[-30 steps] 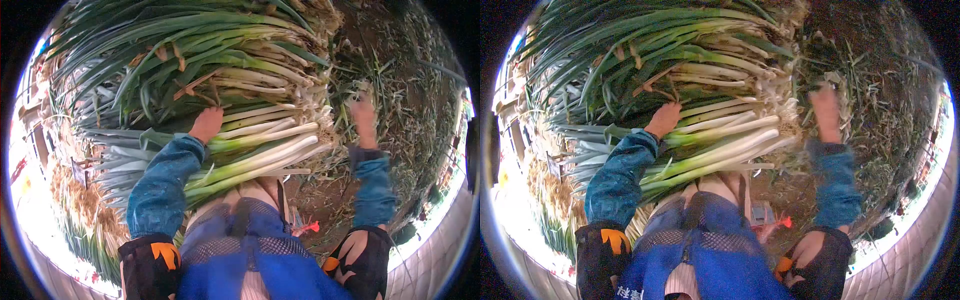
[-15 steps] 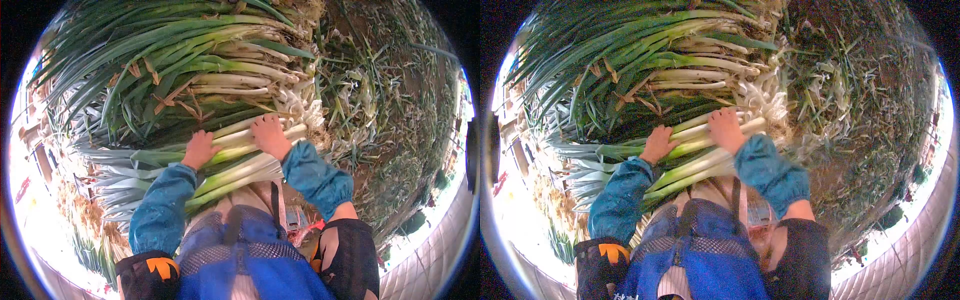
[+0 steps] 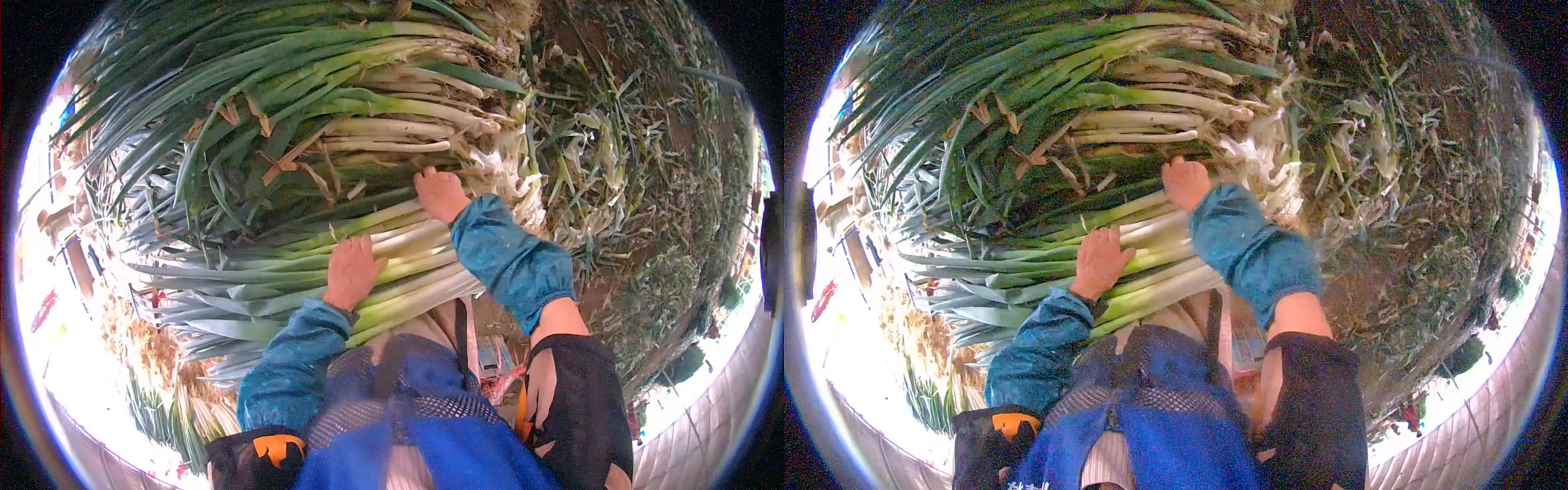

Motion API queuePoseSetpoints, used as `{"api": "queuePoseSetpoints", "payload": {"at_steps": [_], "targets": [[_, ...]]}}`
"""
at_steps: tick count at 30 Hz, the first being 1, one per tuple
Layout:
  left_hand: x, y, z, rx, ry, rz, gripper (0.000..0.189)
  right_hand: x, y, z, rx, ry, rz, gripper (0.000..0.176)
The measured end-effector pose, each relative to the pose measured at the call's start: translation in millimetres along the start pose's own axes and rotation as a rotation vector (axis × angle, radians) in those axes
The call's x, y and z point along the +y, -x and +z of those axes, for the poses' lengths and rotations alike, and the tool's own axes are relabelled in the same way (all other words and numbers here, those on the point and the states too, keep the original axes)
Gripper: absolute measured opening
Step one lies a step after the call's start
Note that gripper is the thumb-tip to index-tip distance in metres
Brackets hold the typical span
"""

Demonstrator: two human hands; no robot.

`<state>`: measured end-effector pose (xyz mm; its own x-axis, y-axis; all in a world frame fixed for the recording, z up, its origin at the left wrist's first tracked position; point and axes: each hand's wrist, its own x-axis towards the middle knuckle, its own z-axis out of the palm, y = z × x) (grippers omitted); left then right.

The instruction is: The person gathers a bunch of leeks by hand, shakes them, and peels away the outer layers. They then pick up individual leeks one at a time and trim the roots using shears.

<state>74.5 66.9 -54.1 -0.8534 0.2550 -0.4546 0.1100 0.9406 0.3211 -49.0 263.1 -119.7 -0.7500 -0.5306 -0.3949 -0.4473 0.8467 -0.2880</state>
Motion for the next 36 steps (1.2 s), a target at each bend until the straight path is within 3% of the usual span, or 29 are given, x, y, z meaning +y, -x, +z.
{"api": "queuePoseSetpoints", "payload": {"at_steps": [3, 4, 6, 9, 10, 11, 13, 15, 16, 19, 20, 21, 22, 24, 25, 27, 28, 31, 33, 36], "targets": [[-2.2, 0.5, 4.9, 0.010, -0.048, 0.028, 0.047, 14.2, 10.3, -16.6, -0.154, 0.073, -0.177, 0.013], [-3.6, -2.4, 4.7, -0.010, -0.039, 0.009, 0.048, 34.6, 21.1, -12.3, -0.066, 0.094, -0.154, 0.012], [-3.0, -2.3, 5.2, -0.060, -0.010, -0.029, 0.049, 111.7, 49.0, -33.1, -0.006, 0.129, 0.063, 0.010], [-2.3, -5.8, 5.9, -0.055, 0.034, -0.085, 0.054, 331.1, 141.7, -94.3, 0.163, 0.429, 0.333, 0.018], [-2.5, -7.0, 5.1, -0.044, 0.028, -0.081, 0.055, 305.5, 158.7, -158.3, 0.125, 0.382, 0.546, 0.027], [-2.3, -7.1, 3.9, -0.040, 0.021, -0.075, 0.056, 346.0, 185.7, -159.3, 0.311, 0.232, 0.807, 0.028], [-3.3, -9.6, 6.5, -0.038, -0.015, -0.054, 0.059, 293.2, 173.1, -169.1, 0.359, 0.434, 0.788, 0.025], [-6.3, -10.8, 17.1, -0.041, -0.072, -0.043, 0.062, 228.8, 132.7, -160.3, 0.377, 0.359, 0.627, 0.030], [-6.4, -11.2, 16.4, -0.052, -0.057, -0.045, 0.064, 213.4, 114.4, -125.9, 0.293, 0.094, 0.606, 0.037], [-8.5, -19.4, 11.1, -0.047, -0.046, -0.024, 0.069, 91.4, 60.6, -66.7, 0.085, 0.018, 0.498, 0.062], [-9.8, -22.7, 9.1, -0.023, -0.056, -0.015, 0.070, 78.3, 44.9, -44.0, 0.187, -0.032, 0.504, 0.064], [-12.6, -21.9, 10.3, -0.009, -0.066, -0.005, 0.072, 72.9, 36.6, -18.9, 0.283, -0.087, 0.512, 0.067], [-19.1, -29.4, 13.4, -0.004, -0.066, 0.026, 0.070, 70.7, 28.5, -7.5, 0.148, -0.035, 0.532, 0.062], [-24.5, -49.7, 9.1, -0.215, -0.055, 0.018, 0.064, 73.1, 14.7, 9.4, -0.126, 0.072, 0.560, 0.050], [-24.9, -58.8, 5.4, -0.315, -0.049, 0.014, 0.062, 79.9, 16.1, 13.7, -0.121, 0.083, 0.502, 0.042], [-21.6, -58.6, 9.0, -0.270, -0.085, 0.043, 0.055, 100.1, 27.1, 13.8, -0.107, 0.109, 0.385, 0.025], [-15.9, -54.2, 8.9, -0.234, -0.091, 0.036, 0.054, 101.4, 35.1, 12.0, 0.001, 0.112, 0.319, 0.014], [-1.9, -27.0, 15.8, -0.027, -0.149, 0.040, 0.047, 107.0, 59.8, -11.2, -0.229, 0.135, 0.227, 0.023], [5.9, -15.2, 14.8, 0.076, -0.212, 0.062, 0.044, 115.7, 87.8, -26.5, -0.179, 0.192, 0.223, 0.021], [10.8, -11.4, 13.7, 0.001, -0.209, 0.018, 0.040, 164.9, 113.1, -55.3, -0.160, 0.282, 0.380, 0.021]]}}
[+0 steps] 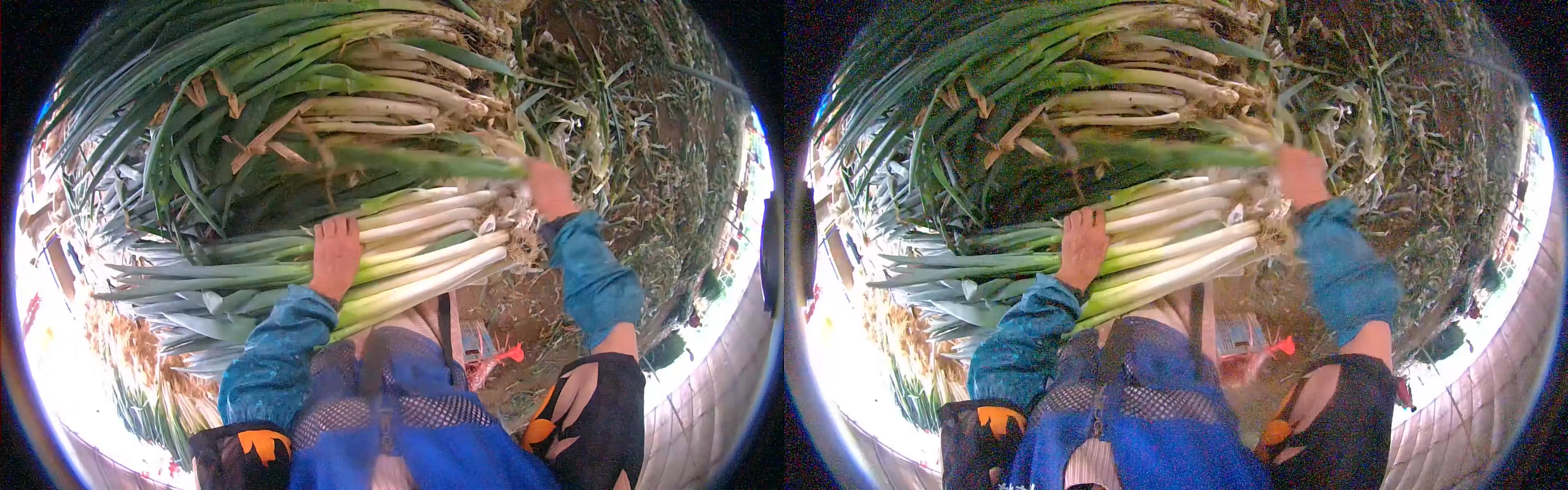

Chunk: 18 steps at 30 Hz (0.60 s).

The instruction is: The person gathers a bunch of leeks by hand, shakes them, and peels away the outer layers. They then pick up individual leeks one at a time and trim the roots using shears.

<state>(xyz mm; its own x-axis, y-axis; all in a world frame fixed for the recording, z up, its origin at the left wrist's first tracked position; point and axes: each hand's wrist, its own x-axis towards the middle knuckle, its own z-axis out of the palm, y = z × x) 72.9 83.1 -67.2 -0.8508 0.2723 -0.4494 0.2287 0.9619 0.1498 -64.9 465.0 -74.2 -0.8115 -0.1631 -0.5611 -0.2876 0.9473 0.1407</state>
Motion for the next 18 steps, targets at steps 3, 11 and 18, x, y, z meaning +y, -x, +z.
{"api": "queuePoseSetpoints", "payload": {"at_steps": [3, 11, 18], "targets": [[-6.5, 2.1, 13.4, 0.001, 0.033, 0.061, 0.033, 132.0, 4.1, 32.1, 0.178, 0.087, 0.433, 0.016], [-2.1, 5.7, 16.3, 0.073, 0.069, 0.075, 0.017, 93.9, 15.1, -91.7, 0.100, 0.178, 0.253, 0.045], [0.5, 9.3, 9.0, 0.089, 0.085, 0.070, 0.015, -207.0, -22.4, -17.3, -0.178, -0.352, -0.386, 0.069]]}}
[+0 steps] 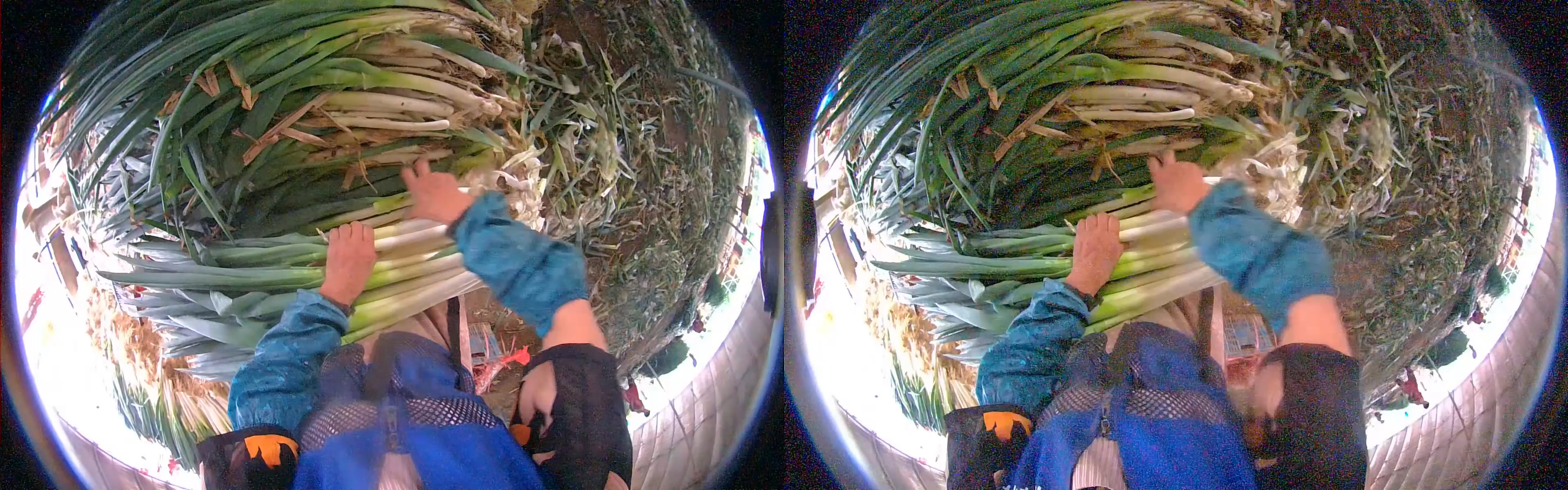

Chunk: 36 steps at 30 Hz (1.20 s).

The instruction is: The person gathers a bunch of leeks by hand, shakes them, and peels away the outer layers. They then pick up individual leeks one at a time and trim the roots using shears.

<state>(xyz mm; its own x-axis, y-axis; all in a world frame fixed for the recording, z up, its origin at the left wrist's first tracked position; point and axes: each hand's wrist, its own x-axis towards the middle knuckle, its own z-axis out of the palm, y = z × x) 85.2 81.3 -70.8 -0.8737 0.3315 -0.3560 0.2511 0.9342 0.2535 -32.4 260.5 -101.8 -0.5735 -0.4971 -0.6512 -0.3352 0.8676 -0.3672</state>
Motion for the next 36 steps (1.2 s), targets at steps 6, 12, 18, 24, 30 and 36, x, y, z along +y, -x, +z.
{"api": "queuePoseSetpoints", "payload": {"at_steps": [6, 12, 18, 24, 30, 36], "targets": [[0.4, 4.9, 1.6, -0.031, -0.002, 0.010, 0.014, -3.2, -13.6, 38.4, 0.057, 0.150, -0.184, 0.024], [-0.7, 4.6, -1.3, -0.024, 0.024, 0.008, 0.016, 192.9, 59.6, 9.8, 0.179, 0.292, 0.200, 0.017], [-2.5, 5.1, 13.4, -0.059, -0.023, -0.003, 0.031, 335.8, 217.1, -154.5, 0.485, 0.763, 0.861, 0.035], [0.7, -0.5, -12.8, -0.082, 0.148, -0.039, 0.044, 129.9, 63.0, -17.7, 0.262, 0.253, 0.016, 0.014], [-2.8, 5.4, -9.4, -0.096, 0.192, -0.037, 0.037, 46.8, 32.0, 49.4, 0.134, -0.006, -0.102, 0.027], [-30.9, -36.8, 11.5, -0.297, 0.159, -0.001, 0.029, 44.6, 83.9, 68.1, 0.012, -0.005, -0.046, 0.023]]}}
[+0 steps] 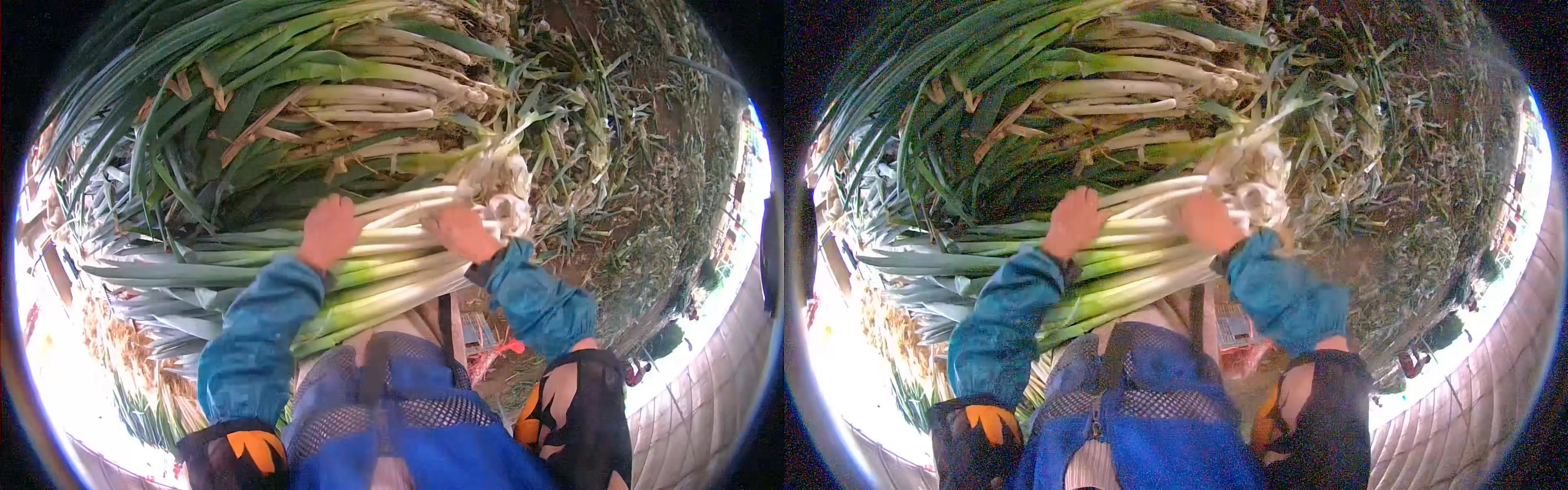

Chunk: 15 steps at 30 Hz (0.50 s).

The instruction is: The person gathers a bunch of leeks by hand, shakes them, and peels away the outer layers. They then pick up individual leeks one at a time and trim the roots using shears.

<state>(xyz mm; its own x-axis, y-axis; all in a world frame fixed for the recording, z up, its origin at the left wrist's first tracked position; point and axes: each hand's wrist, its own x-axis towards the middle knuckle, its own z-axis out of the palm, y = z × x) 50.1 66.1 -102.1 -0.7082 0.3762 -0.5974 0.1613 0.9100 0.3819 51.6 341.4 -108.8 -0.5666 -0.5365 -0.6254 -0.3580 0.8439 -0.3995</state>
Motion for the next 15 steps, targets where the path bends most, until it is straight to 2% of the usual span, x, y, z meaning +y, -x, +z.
{"api": "queuePoseSetpoints", "payload": {"at_steps": [1, 2, 5, 6, 9, 12, 15], "targets": [[-0.2, -8.3, -3.6, 0.015, -0.006, 0.012, 0.029, -3.3, 6.6, 0.3, 0.052, -0.009, 0.012, 0.023], [-0.4, -5.4, -2.8, -0.084, -0.031, 0.106, 0.028, -4.7, 15.8, 5.4, 0.089, -0.026, 0.030, 0.022], [11.8, 14.7, 10.1, -0.176, 0.196, -0.074, 0.029, -9.0, 23.3, -7.1, 0.137, -0.121, -0.133, 0.022], [7.1, 21.4, 27.4, -0.081, 0.018, 0.029, 0.029, -19.7, 17.2, -22.0, 0.104, -0.098, -0.043, 0.017], [16.4, 25.3, 6.8, -0.078, 0.029, 0.116, 0.035, -22.2, -16.8, -45.8, 0.439, 0.019, -0.067, 0.019], [19.3, 29.8, 7.9, -0.112, 0.091, 0.034, 0.038, 0.2, -57.7, -33.2, 0.283, 0.031, 0.010, 0.022], [23.8, 32.8, 5.6, -0.061, 0.171, -0.059, 0.040, 26.7, -66.7, -17.9, 0.273, 0.241, -0.084, 0.019]]}}
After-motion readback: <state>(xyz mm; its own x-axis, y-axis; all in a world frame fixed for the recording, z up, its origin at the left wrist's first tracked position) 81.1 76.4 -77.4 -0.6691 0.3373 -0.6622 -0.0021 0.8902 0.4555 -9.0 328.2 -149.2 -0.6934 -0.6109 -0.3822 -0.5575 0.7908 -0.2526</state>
